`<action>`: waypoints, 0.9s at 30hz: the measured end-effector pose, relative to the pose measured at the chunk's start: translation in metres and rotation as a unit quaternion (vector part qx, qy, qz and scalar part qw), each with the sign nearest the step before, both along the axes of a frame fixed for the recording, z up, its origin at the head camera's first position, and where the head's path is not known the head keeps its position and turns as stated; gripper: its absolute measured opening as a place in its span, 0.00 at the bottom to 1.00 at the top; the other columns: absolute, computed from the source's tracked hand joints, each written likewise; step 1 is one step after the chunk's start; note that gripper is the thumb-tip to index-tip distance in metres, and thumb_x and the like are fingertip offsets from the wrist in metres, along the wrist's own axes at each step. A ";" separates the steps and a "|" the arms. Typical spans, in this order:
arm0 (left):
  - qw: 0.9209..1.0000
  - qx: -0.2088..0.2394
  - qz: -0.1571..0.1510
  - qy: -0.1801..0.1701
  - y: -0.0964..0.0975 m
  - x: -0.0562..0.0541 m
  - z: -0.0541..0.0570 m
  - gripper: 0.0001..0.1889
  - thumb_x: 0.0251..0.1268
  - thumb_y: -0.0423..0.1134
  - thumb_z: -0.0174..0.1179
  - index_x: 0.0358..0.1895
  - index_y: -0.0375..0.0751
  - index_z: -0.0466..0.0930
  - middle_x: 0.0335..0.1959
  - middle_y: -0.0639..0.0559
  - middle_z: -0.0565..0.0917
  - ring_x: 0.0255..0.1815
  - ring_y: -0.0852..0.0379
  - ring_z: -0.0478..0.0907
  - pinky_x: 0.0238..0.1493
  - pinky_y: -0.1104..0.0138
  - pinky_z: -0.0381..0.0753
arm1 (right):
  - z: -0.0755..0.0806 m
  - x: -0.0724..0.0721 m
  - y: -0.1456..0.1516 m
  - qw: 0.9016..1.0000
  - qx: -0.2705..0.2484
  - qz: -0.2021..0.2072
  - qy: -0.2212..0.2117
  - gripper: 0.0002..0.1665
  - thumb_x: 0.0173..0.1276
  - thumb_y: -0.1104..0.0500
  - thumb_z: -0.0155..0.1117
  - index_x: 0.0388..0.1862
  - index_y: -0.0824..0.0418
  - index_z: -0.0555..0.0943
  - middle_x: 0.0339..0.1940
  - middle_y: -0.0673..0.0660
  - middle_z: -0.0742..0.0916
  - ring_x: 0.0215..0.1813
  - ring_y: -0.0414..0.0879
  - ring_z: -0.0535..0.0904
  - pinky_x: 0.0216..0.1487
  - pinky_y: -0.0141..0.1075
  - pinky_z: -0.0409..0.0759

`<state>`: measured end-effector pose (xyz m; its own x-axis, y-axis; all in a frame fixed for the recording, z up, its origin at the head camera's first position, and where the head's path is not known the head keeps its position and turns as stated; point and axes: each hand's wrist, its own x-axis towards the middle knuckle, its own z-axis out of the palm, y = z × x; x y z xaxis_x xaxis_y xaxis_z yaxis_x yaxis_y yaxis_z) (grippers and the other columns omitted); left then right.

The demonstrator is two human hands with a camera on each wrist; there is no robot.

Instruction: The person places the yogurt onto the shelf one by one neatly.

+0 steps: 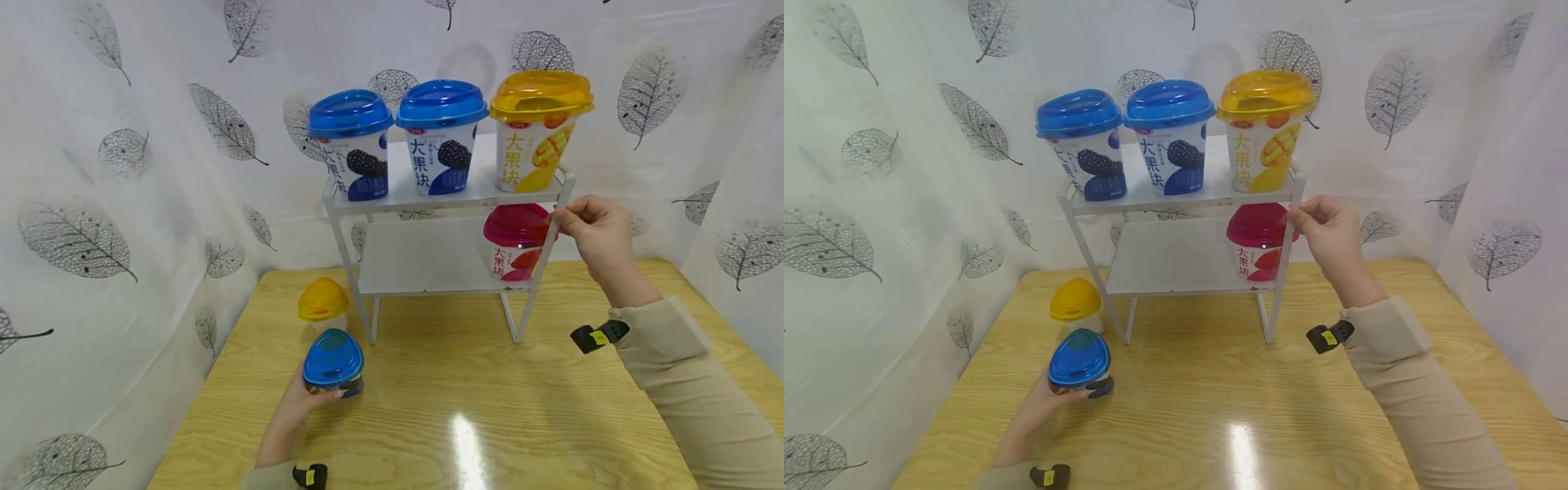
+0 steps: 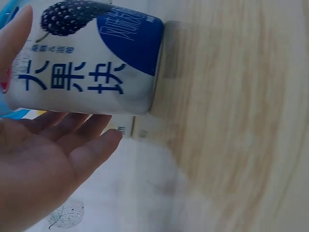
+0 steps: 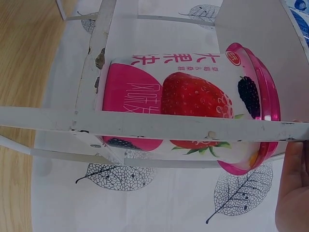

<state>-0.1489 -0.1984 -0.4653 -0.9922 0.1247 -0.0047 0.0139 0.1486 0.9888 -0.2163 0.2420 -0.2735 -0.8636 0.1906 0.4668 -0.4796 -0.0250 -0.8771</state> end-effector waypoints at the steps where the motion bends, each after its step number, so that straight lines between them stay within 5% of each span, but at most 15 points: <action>1: 1.000 0.000 -0.002 0.003 0.000 -0.001 -0.001 0.45 0.42 0.24 0.66 0.65 0.36 0.48 0.63 0.36 0.59 0.62 0.40 0.55 0.59 0.44 0.51 | 0.000 0.000 0.000 1.000 -0.002 0.003 0.002 0.06 0.58 0.68 0.59 0.22 0.63 0.80 0.22 0.50 0.82 0.25 0.40 0.76 0.33 0.23 0.75; 17: 1.000 -0.018 0.005 0.004 0.006 -0.005 -0.003 0.43 0.42 0.25 0.67 0.64 0.33 0.53 0.60 0.34 0.62 0.60 0.38 0.58 0.58 0.45 0.53 | 0.000 0.000 -0.001 1.000 -0.011 0.008 0.011 0.06 0.57 0.68 0.60 0.22 0.63 0.80 0.21 0.50 0.82 0.23 0.40 0.76 0.32 0.24 0.76; 27: 0.995 -0.043 -0.033 0.081 0.024 -0.007 0.004 0.44 0.38 0.26 0.69 0.63 0.33 0.56 0.59 0.35 0.65 0.58 0.38 0.61 0.55 0.44 0.59 | 0.000 0.001 0.000 1.000 -0.018 0.009 0.006 0.06 0.57 0.69 0.60 0.22 0.63 0.80 0.21 0.50 0.83 0.24 0.40 0.76 0.31 0.24 0.76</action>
